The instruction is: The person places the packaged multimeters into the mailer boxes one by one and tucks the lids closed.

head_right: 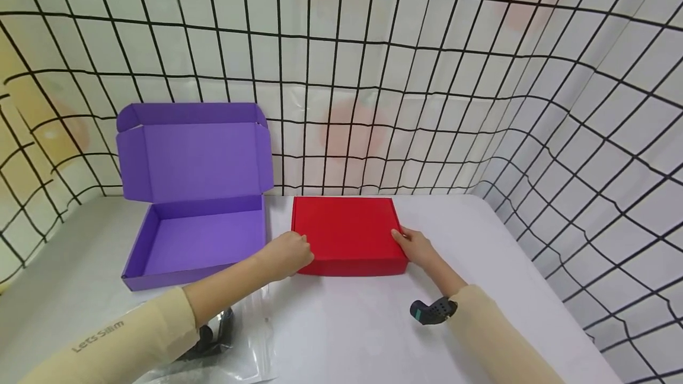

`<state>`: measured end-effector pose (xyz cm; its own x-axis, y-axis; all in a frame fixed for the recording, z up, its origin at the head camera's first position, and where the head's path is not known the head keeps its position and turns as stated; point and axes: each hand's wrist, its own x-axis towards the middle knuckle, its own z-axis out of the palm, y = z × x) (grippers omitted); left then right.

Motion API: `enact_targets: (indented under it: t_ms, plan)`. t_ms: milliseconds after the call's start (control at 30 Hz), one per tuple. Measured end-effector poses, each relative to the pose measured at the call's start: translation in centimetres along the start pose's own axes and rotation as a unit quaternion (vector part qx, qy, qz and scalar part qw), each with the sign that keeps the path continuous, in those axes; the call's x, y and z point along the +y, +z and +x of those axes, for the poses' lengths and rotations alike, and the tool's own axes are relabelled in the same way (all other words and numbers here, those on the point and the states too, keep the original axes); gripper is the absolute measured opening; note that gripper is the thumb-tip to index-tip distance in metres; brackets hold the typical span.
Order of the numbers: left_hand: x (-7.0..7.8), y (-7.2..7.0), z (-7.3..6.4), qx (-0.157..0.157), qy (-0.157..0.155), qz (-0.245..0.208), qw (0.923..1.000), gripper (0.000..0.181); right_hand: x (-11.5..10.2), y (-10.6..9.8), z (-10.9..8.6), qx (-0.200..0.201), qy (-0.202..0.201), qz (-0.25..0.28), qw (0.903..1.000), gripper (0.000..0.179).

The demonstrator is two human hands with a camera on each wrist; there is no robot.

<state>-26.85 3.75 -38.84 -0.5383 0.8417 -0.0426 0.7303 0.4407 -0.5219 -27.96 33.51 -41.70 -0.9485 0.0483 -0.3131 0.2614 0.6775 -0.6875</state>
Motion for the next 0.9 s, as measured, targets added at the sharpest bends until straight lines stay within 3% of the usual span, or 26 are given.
enact_targets:
  t_ms: [167, 267, 333, 400, 467, 500, 700, 900]
  plan:
    - [-0.6, -0.4, -0.5, -0.006, -0.007, -0.019, 0.9998, 0.010, -0.2, 0.2, -0.2, 0.021, -0.022, -0.018, 0.9994, 0.076]
    - [-1.3, -0.4, -1.3, -0.001, -0.040, -0.104, 0.9938, 0.016, -1.0, 1.0, -0.8, 0.054, -0.038, -0.060, 0.9960, 0.063]
    - [-2.0, -0.1, -2.0, 0.005, -0.067, -0.197, 0.9780, 0.023, -1.5, 1.3, -1.0, 0.084, -0.052, -0.080, 0.9919, 0.057]
    - [-2.8, 0.2, -2.7, 0.015, -0.092, -0.285, 0.9541, 0.032, -2.1, 1.5, -1.2, 0.106, -0.058, -0.078, 0.9895, 0.056]
    - [-3.6, 0.5, -3.4, 0.023, -0.107, -0.342, 0.9334, 0.040, -2.9, 1.3, -1.3, 0.121, -0.062, -0.062, 0.9888, 0.057]
    - [-4.0, 0.5, -3.7, 0.026, -0.112, -0.357, 0.9270, 0.044, -3.4, 1.1, -1.3, 0.126, -0.064, -0.050, 0.9887, 0.057]
    - [-6.0, -0.9, -5.0, 0.046, -0.134, -0.354, 0.9245, 0.053, -7.1, -0.4, -1.7, 0.137, -0.103, 0.023, 0.9849, 0.055]
    - [-6.5, -1.3, -6.0, 0.040, -0.147, -0.350, 0.9245, 0.057, -9.7, 0.5, -1.9, 0.090, -0.107, 0.098, 0.9853, 0.051]
